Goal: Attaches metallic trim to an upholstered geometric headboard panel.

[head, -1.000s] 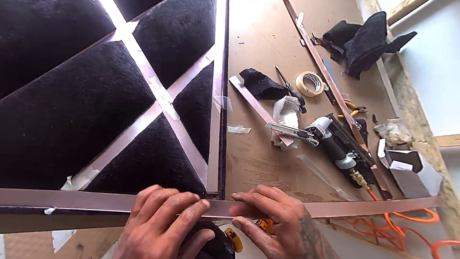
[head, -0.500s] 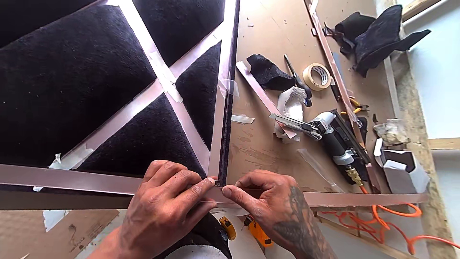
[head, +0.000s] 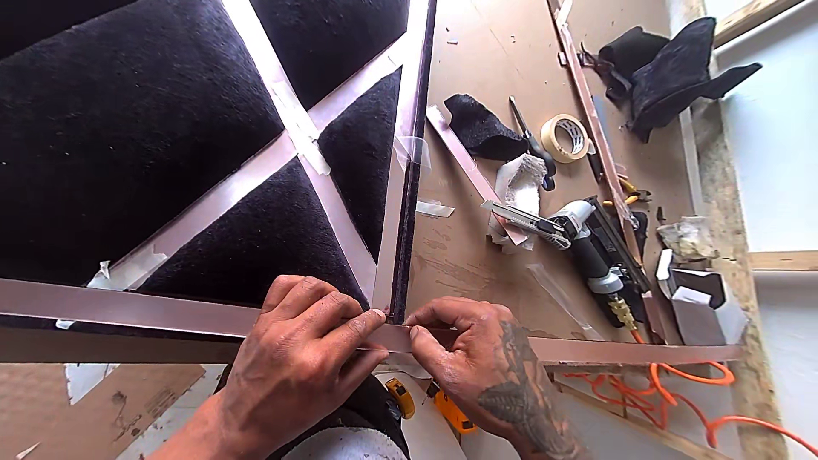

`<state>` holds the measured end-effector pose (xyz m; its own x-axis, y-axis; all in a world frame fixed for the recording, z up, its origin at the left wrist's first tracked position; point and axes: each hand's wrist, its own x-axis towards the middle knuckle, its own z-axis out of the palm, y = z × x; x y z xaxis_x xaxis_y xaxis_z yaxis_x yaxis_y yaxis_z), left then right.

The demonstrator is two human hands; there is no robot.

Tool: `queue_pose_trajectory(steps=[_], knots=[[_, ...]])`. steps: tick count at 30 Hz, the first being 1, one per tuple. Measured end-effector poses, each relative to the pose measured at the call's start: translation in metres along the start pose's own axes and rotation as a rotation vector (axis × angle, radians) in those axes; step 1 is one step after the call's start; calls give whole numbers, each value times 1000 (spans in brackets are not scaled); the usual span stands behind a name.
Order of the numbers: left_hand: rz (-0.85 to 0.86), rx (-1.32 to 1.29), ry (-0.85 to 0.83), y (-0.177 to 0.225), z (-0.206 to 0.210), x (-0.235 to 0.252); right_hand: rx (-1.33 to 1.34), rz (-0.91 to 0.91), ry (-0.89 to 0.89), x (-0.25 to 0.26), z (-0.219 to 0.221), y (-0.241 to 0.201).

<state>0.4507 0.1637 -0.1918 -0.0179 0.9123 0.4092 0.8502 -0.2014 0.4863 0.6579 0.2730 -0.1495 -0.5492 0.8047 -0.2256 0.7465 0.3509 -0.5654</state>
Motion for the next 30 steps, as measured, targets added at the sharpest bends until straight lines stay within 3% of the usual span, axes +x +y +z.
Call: queue_pose_trajectory(steps=[7,14,22,30], knots=[[0,11,21,0,2,-1,-99,-50,70,6,11,-6],[-6,-9,24,0,3,-1,-17,-75,-103,2,-7,12],[-7,-18,26,-1,4,-1,-26,-84,-113,0,-5,13],[-4,2,13,-1,4,1,80,-185,-252,-1,-19,31]])
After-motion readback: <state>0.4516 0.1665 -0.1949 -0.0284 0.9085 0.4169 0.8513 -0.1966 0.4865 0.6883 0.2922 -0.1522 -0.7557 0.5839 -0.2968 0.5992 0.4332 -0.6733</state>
